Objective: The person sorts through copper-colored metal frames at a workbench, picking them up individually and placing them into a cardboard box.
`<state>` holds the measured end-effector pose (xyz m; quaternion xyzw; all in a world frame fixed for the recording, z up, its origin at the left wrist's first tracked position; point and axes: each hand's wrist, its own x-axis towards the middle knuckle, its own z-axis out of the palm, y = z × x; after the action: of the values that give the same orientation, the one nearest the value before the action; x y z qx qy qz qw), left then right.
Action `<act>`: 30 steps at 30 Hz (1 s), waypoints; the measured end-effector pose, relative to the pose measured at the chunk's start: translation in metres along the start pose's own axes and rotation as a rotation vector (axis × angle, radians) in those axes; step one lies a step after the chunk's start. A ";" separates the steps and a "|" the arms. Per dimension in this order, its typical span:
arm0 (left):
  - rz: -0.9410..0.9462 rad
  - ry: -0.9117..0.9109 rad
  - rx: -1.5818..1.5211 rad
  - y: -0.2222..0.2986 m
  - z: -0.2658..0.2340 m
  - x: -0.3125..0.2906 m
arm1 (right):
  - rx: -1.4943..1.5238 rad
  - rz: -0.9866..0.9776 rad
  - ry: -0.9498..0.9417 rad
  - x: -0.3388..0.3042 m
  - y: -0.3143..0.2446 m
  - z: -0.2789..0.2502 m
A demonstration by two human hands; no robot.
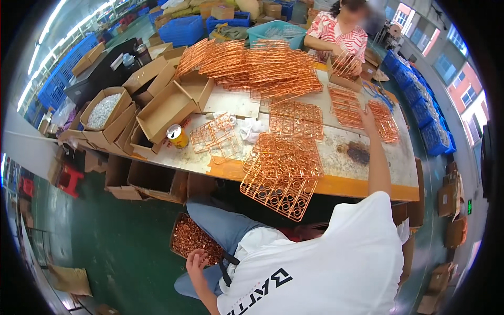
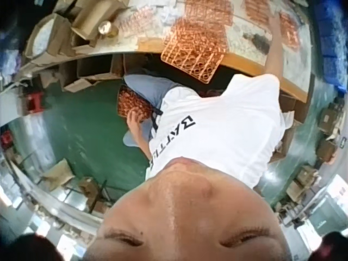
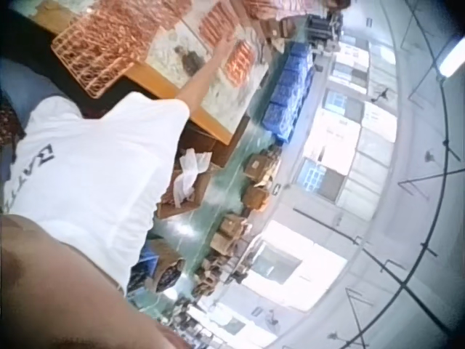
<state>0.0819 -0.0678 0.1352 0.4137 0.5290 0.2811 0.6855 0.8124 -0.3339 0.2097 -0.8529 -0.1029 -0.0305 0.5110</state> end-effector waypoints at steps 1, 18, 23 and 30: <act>-0.004 -0.005 0.002 0.003 0.002 -0.004 | 0.007 -0.003 -0.024 0.003 -0.004 0.012; 0.063 0.046 -0.024 -0.001 -0.012 -0.009 | -0.870 -0.324 -0.562 -0.061 -0.103 0.144; 0.012 0.037 -0.058 -0.003 -0.005 -0.018 | -0.832 -0.302 -0.419 -0.043 -0.095 0.120; 0.088 -0.036 -0.065 0.004 -0.004 -0.006 | -0.131 0.220 -0.555 -0.023 -0.100 0.069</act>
<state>0.0762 -0.0694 0.1413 0.4189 0.4884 0.3204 0.6952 0.7652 -0.2310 0.2593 -0.8658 -0.1432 0.2527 0.4076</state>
